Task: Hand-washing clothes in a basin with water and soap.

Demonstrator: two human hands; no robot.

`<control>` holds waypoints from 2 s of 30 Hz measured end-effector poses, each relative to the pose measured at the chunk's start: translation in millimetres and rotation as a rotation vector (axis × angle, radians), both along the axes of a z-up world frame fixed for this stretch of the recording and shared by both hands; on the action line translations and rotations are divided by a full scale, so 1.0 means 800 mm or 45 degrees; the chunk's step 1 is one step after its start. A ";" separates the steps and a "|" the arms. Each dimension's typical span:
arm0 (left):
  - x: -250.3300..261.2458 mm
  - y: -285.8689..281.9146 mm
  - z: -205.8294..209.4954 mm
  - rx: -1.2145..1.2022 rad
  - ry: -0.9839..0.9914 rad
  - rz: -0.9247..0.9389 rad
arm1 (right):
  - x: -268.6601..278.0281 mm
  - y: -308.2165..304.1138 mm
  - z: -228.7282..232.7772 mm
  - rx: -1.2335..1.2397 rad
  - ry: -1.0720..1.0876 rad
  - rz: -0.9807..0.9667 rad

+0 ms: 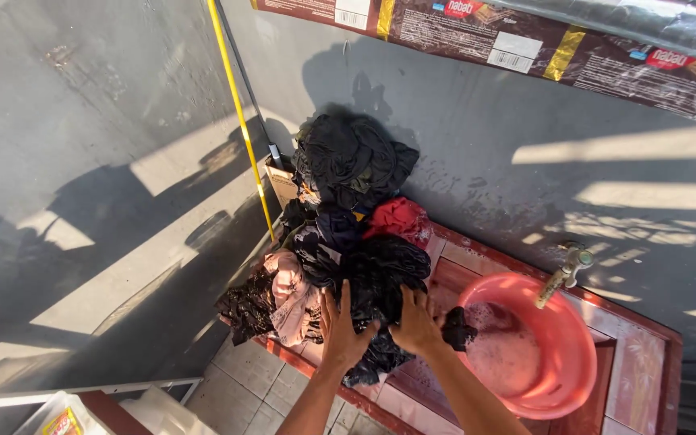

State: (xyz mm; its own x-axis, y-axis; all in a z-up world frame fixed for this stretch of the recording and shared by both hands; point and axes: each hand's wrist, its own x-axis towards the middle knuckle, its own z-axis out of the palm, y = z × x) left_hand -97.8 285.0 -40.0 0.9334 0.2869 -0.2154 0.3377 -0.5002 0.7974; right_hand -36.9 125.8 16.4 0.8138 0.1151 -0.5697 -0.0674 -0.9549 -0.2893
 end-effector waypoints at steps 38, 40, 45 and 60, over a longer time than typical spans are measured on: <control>0.024 0.059 -0.048 0.076 -0.239 -0.170 | 0.013 0.005 -0.129 0.671 -0.644 -0.140; 0.018 0.049 -0.036 -0.017 -0.238 -0.079 | 0.010 -0.001 -0.159 0.696 -0.662 -0.212; 0.024 0.008 -0.011 -0.282 -0.611 0.035 | 0.037 -0.014 -0.207 1.195 -0.321 -0.781; 0.082 0.004 -0.068 0.425 -0.232 -0.325 | 0.012 0.007 -0.144 1.072 -0.756 -0.241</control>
State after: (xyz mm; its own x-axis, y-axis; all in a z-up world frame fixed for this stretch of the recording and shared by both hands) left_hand -32.1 287.9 -94.5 0.9974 0.0687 0.0239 0.0396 -0.7886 0.6136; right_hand -26.9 131.3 -98.6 0.9825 0.1308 0.1326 0.1759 -0.4183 -0.8911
